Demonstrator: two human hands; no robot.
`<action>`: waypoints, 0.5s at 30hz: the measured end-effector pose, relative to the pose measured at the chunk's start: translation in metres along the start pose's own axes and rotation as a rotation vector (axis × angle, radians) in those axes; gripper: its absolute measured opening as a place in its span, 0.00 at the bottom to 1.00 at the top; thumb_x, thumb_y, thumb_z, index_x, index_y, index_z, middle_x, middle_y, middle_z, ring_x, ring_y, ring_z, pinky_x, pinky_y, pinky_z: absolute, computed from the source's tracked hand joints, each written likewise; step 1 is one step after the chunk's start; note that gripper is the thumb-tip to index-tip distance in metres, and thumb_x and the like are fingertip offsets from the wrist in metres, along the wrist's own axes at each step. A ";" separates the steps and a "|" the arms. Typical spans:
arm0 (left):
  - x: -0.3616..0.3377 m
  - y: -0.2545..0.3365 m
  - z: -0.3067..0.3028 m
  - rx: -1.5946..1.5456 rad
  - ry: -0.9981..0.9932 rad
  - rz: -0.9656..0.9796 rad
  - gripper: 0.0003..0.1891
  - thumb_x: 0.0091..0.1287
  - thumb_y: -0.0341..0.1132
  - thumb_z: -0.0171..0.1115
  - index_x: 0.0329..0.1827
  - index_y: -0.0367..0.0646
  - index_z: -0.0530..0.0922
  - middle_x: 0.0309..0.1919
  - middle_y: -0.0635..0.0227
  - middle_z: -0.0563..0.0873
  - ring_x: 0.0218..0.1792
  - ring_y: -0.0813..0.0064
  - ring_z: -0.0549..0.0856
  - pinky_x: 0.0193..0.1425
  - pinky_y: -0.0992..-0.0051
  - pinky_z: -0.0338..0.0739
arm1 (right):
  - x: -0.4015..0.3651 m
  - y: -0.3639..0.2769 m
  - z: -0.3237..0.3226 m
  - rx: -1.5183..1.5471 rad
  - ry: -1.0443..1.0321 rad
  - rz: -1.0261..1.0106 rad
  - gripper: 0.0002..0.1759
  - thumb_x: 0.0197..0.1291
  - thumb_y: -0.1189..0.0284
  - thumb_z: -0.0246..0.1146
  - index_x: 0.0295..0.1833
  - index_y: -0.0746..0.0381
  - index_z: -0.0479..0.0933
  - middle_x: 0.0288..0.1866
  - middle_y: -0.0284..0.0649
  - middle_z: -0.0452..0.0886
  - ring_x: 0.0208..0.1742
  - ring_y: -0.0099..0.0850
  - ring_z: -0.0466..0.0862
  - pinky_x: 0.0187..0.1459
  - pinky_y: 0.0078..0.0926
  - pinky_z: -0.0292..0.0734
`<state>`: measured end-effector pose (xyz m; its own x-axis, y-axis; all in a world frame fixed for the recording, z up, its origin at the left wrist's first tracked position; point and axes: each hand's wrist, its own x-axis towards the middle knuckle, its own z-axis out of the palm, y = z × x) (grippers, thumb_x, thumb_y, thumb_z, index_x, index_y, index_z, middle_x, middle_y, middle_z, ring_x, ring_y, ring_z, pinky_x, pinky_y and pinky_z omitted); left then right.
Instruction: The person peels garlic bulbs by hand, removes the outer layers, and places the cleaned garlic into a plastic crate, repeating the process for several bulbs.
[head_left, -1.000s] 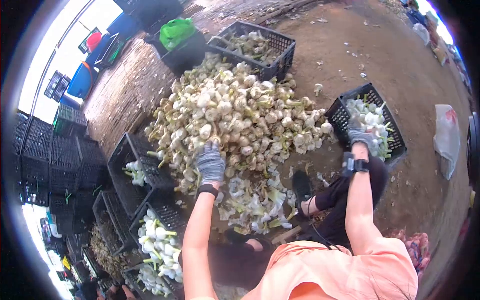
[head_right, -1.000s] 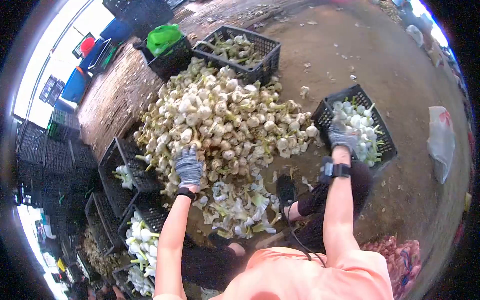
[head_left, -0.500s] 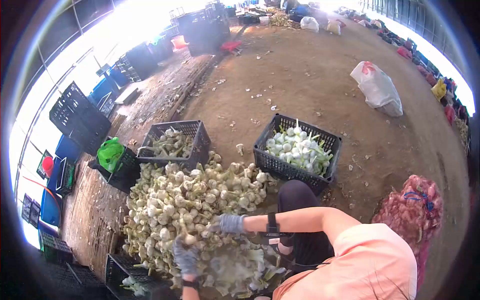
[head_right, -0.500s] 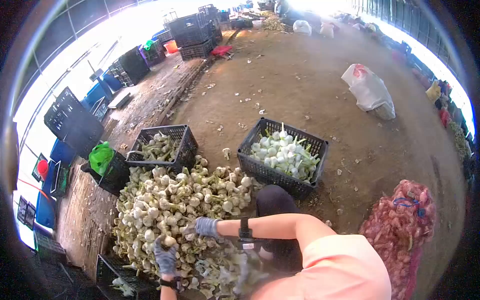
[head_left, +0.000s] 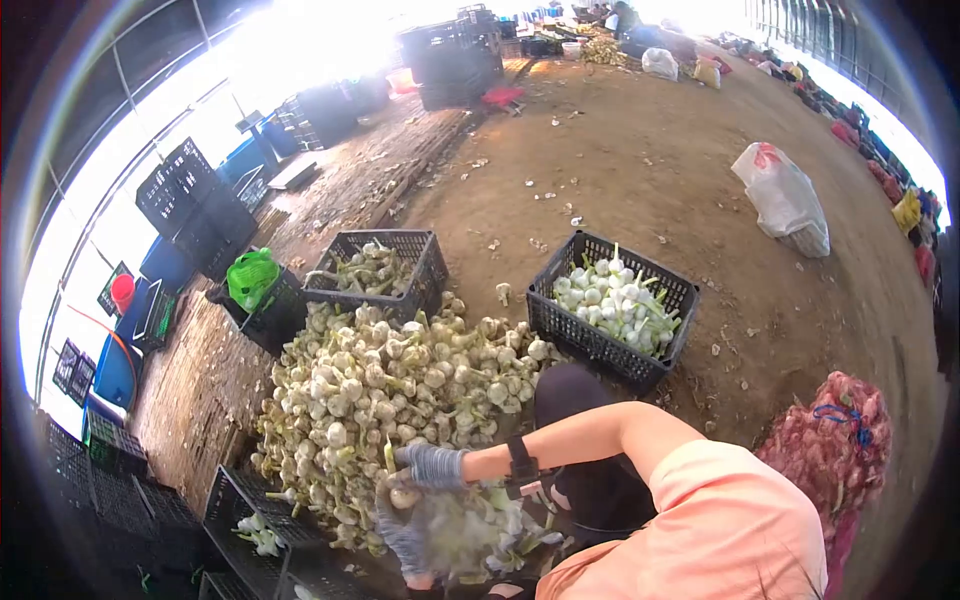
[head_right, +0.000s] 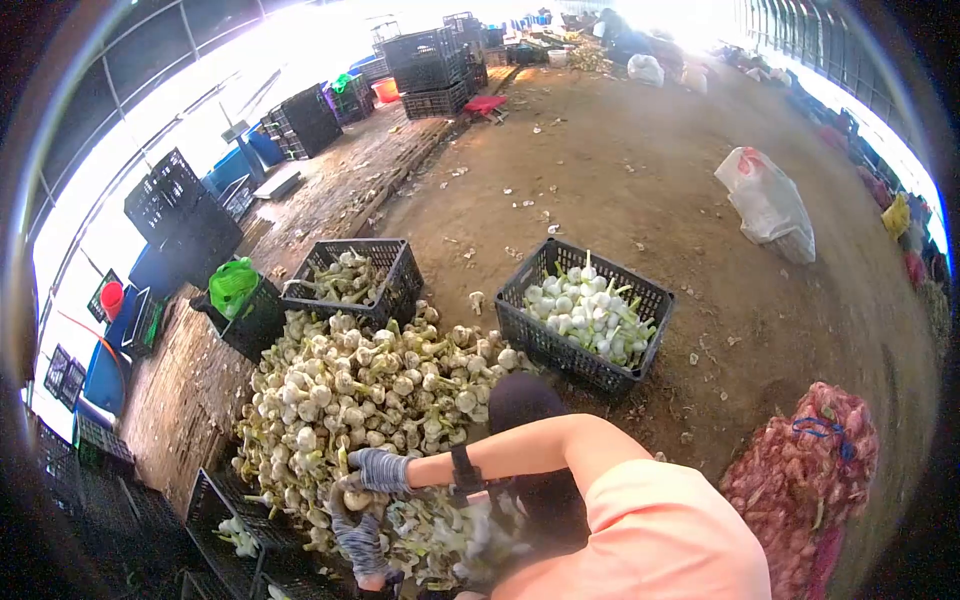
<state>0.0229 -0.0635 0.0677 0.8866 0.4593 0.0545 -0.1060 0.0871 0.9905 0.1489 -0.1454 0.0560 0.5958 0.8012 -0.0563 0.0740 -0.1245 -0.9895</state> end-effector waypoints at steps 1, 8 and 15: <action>-0.005 0.006 0.009 0.051 0.085 -0.013 0.33 0.50 0.20 0.64 0.61 0.40 0.64 0.55 0.62 0.71 0.53 0.70 0.74 0.56 0.72 0.74 | 0.001 0.002 0.001 0.006 0.003 -0.008 0.28 0.53 0.51 0.62 0.42 0.68 0.72 0.31 0.49 0.79 0.30 0.35 0.75 0.33 0.35 0.72; -0.003 0.001 0.009 -0.056 0.074 0.036 0.29 0.54 0.22 0.63 0.61 0.39 0.66 0.51 0.64 0.75 0.48 0.71 0.76 0.50 0.74 0.76 | -0.002 -0.019 -0.009 -0.139 -0.024 -0.062 0.18 0.57 0.66 0.61 0.48 0.68 0.70 0.30 0.47 0.78 0.29 0.33 0.77 0.30 0.32 0.72; -0.007 -0.003 0.002 -0.068 0.061 0.019 0.28 0.56 0.22 0.62 0.61 0.36 0.65 0.52 0.63 0.75 0.50 0.73 0.76 0.51 0.74 0.75 | 0.003 -0.009 -0.003 -0.283 -0.067 -0.057 0.15 0.56 0.67 0.62 0.44 0.67 0.70 0.27 0.46 0.78 0.27 0.32 0.77 0.28 0.32 0.71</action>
<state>0.0180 -0.0689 0.0648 0.8551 0.5145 0.0638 -0.1551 0.1364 0.9784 0.1524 -0.1438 0.0653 0.5307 0.8474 -0.0197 0.3315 -0.2288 -0.9153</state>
